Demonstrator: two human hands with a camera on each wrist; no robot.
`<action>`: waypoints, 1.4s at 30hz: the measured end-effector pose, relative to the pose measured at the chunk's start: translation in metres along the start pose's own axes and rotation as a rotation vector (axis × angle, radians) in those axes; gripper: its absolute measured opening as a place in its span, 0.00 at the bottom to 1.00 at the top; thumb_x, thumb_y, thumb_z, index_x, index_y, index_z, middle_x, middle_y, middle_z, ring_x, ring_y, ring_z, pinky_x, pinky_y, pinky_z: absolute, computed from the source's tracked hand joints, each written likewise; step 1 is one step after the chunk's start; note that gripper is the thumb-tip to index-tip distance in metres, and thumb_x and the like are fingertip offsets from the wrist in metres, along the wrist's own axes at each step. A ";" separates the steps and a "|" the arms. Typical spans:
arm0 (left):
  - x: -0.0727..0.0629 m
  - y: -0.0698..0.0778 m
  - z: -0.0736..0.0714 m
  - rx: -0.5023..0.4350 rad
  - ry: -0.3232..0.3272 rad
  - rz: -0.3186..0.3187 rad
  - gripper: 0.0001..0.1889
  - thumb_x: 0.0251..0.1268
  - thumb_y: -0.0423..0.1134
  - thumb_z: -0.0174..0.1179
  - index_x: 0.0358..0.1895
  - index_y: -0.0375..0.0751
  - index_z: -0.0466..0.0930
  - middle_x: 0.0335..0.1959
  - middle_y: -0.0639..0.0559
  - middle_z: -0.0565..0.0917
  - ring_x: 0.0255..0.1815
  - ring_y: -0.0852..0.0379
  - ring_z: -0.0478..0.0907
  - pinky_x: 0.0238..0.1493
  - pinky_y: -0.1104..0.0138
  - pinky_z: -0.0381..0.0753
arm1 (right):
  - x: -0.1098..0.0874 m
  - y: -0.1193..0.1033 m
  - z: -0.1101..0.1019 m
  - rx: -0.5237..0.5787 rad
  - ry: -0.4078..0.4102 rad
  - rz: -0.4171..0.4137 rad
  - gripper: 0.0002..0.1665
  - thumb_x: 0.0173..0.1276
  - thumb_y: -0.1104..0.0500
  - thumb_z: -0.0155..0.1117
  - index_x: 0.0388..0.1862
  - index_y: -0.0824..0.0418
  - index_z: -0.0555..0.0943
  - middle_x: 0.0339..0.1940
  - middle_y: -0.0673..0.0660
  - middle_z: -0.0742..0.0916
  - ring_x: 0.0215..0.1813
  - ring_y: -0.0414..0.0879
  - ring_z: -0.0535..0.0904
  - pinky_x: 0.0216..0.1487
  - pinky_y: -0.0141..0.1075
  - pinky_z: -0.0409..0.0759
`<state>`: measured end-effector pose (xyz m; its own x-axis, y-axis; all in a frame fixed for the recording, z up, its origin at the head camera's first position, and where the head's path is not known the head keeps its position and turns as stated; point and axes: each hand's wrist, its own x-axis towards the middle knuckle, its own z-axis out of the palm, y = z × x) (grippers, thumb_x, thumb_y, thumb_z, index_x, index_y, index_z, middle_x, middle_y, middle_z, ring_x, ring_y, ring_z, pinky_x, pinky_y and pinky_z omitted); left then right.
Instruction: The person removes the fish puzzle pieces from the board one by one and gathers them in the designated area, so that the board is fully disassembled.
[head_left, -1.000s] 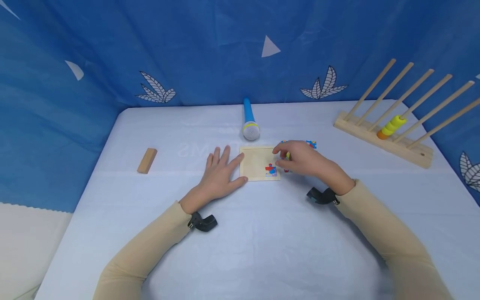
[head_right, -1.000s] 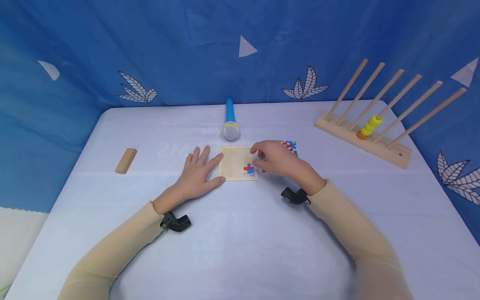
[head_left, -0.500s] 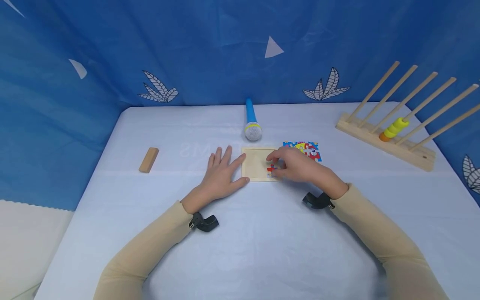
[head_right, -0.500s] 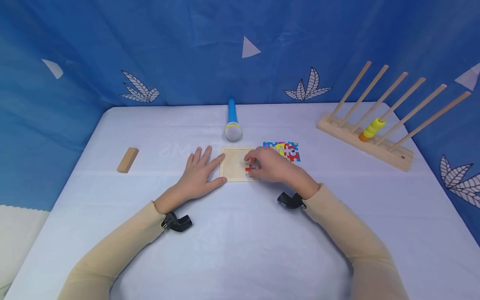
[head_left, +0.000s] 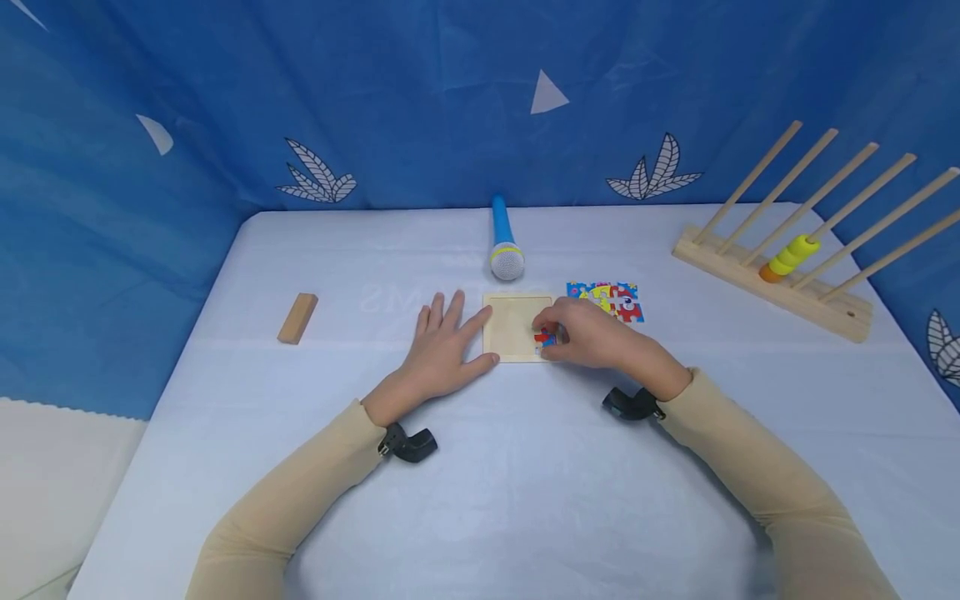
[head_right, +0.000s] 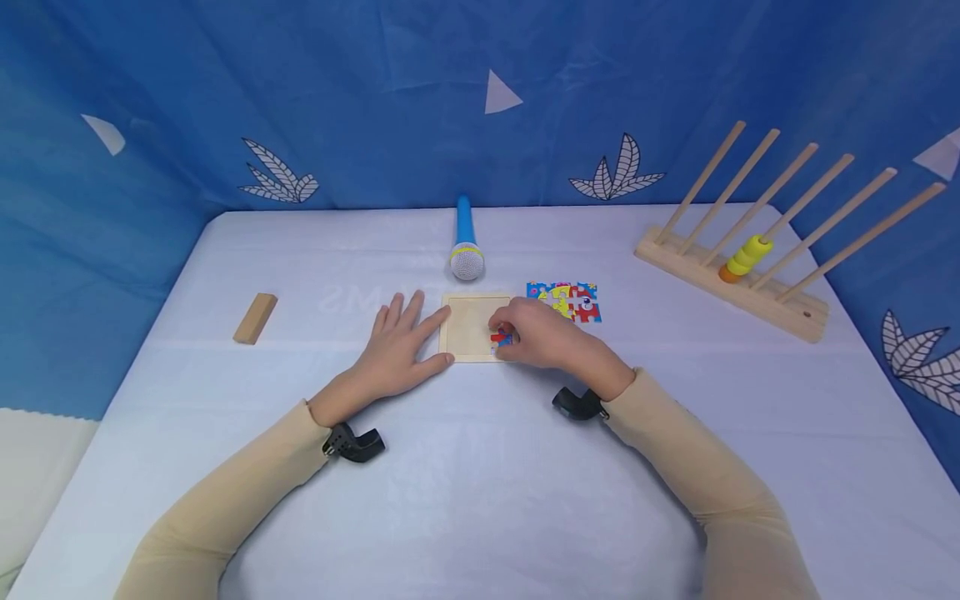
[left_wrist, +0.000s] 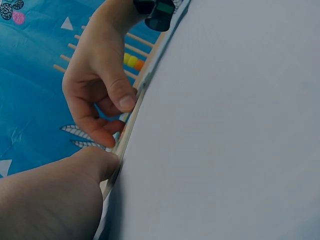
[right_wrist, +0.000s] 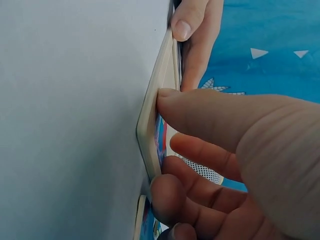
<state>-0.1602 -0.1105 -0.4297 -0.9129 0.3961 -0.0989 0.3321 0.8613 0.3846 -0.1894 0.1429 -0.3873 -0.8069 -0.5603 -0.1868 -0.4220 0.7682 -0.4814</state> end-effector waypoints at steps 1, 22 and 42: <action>0.000 0.000 0.000 0.001 0.001 0.000 0.40 0.70 0.62 0.55 0.81 0.53 0.59 0.85 0.35 0.46 0.85 0.29 0.35 0.80 0.35 0.37 | 0.000 0.000 0.000 -0.001 -0.003 -0.002 0.26 0.59 0.57 0.79 0.57 0.60 0.86 0.45 0.55 0.86 0.42 0.47 0.76 0.39 0.33 0.78; 0.000 -0.001 0.000 -0.004 -0.001 -0.001 0.40 0.70 0.62 0.55 0.81 0.54 0.58 0.85 0.35 0.46 0.85 0.29 0.34 0.80 0.35 0.37 | -0.001 -0.001 0.002 0.016 0.026 -0.020 0.20 0.59 0.59 0.79 0.51 0.58 0.88 0.41 0.54 0.85 0.42 0.47 0.74 0.39 0.34 0.77; 0.000 -0.001 0.000 0.004 -0.005 0.002 0.40 0.70 0.63 0.55 0.81 0.54 0.59 0.85 0.34 0.46 0.85 0.28 0.35 0.80 0.35 0.37 | -0.004 0.000 0.003 0.071 -0.021 -0.079 0.15 0.65 0.64 0.73 0.49 0.56 0.82 0.36 0.52 0.84 0.36 0.46 0.75 0.39 0.36 0.77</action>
<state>-0.1603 -0.1110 -0.4300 -0.9110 0.3997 -0.1021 0.3354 0.8617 0.3808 -0.1853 0.1445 -0.3890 -0.7629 -0.6254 -0.1637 -0.4530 0.6978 -0.5549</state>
